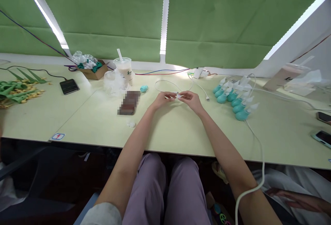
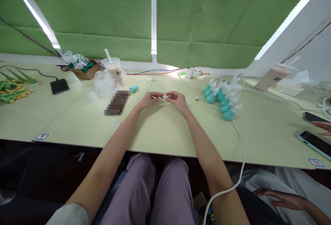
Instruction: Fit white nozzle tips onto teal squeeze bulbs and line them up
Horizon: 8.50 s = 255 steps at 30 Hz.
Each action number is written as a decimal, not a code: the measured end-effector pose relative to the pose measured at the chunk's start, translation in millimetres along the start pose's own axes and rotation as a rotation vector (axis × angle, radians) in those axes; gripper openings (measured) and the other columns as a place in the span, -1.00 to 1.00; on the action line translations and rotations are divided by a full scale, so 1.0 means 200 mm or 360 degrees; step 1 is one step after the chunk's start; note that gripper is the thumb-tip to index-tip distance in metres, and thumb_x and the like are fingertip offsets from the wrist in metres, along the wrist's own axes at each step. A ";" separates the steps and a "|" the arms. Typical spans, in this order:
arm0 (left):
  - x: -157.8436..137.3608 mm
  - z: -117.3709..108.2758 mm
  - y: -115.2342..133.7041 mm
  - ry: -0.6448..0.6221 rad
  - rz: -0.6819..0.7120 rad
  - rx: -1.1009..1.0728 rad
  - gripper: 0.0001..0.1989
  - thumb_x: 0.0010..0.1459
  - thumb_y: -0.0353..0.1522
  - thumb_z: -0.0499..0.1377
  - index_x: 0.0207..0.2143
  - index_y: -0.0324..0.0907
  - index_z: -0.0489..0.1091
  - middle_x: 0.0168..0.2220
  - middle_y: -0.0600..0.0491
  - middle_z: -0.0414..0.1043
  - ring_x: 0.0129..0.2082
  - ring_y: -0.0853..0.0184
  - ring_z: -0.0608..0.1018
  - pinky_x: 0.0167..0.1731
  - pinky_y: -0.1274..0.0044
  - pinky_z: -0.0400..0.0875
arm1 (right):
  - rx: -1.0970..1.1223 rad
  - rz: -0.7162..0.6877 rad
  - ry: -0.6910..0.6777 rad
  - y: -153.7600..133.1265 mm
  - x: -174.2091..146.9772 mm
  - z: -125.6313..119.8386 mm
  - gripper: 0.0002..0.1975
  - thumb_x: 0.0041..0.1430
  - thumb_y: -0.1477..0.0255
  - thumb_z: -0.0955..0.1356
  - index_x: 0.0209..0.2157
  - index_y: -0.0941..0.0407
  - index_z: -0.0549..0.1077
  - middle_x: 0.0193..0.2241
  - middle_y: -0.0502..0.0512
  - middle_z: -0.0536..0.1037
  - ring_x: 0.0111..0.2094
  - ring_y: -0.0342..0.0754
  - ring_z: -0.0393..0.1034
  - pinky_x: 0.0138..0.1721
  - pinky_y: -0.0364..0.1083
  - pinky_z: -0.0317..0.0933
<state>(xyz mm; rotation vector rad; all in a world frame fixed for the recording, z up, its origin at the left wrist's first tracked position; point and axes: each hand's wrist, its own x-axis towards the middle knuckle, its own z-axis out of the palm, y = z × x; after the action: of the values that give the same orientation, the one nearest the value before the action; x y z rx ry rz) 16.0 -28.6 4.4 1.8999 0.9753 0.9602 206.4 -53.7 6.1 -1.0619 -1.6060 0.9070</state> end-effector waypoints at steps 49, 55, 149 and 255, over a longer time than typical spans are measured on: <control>-0.38 -0.78 0.12 0.1595 0.0190 -0.0188 -0.63 0.01 -0.11 0.24 -0.31 -0.24 0.47 -0.49 0.10 0.49 -0.52 0.52 0.39 -0.47 0.56 0.21 | -0.1024 -0.0640 -0.0829 -0.29 -0.24 0.95 -0.75 0.19 0.46 0.29 -0.07 0.13 0.40 -0.17 0.11 0.46 -0.13 -0.02 0.33 -0.17 -0.09 0.16; -0.22 -0.55 0.08 0.1316 0.0126 -0.0246 -0.63 -0.05 -0.11 0.26 -0.36 -0.26 0.48 -0.52 0.05 0.51 -0.52 0.47 0.45 -0.51 0.61 0.25 | -0.1333 -0.0421 -0.0461 -0.22 -0.15 0.58 -0.70 0.17 0.47 0.27 -0.05 0.07 0.42 -0.14 0.11 0.49 -0.07 0.03 0.31 -0.12 -0.04 0.13; -0.14 -0.18 -0.01 0.0097 -0.0145 0.1325 -0.52 0.01 -0.64 0.05 -0.05 -0.10 0.41 0.01 -0.06 0.38 0.02 0.11 0.35 -0.05 0.29 0.17 | -0.1124 -0.0196 0.1438 0.13 0.02 -0.17 -0.61 -0.08 0.61 0.16 -0.15 0.11 0.25 -0.13 0.23 0.36 -0.01 0.12 0.20 0.03 0.17 0.05; -0.13 -1.05 -0.53 0.1071 -0.1104 0.1423 -0.75 0.03 -0.29 0.12 -0.35 -0.23 0.54 -0.27 -0.21 0.53 -0.03 -0.08 0.35 -0.04 0.15 0.13 | -0.0850 -0.0138 0.1157 0.19 0.06 -0.17 -0.71 -0.05 0.62 0.15 -0.49 0.12 0.46 -0.39 0.09 0.50 -0.26 -0.02 0.31 -0.22 -0.05 0.13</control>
<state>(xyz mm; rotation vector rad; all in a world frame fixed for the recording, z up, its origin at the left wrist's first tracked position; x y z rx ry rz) -205.9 53.4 -8.7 1.6065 2.5870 0.7778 244.7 -27.8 -15.8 -1.4563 -1.2603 -0.0206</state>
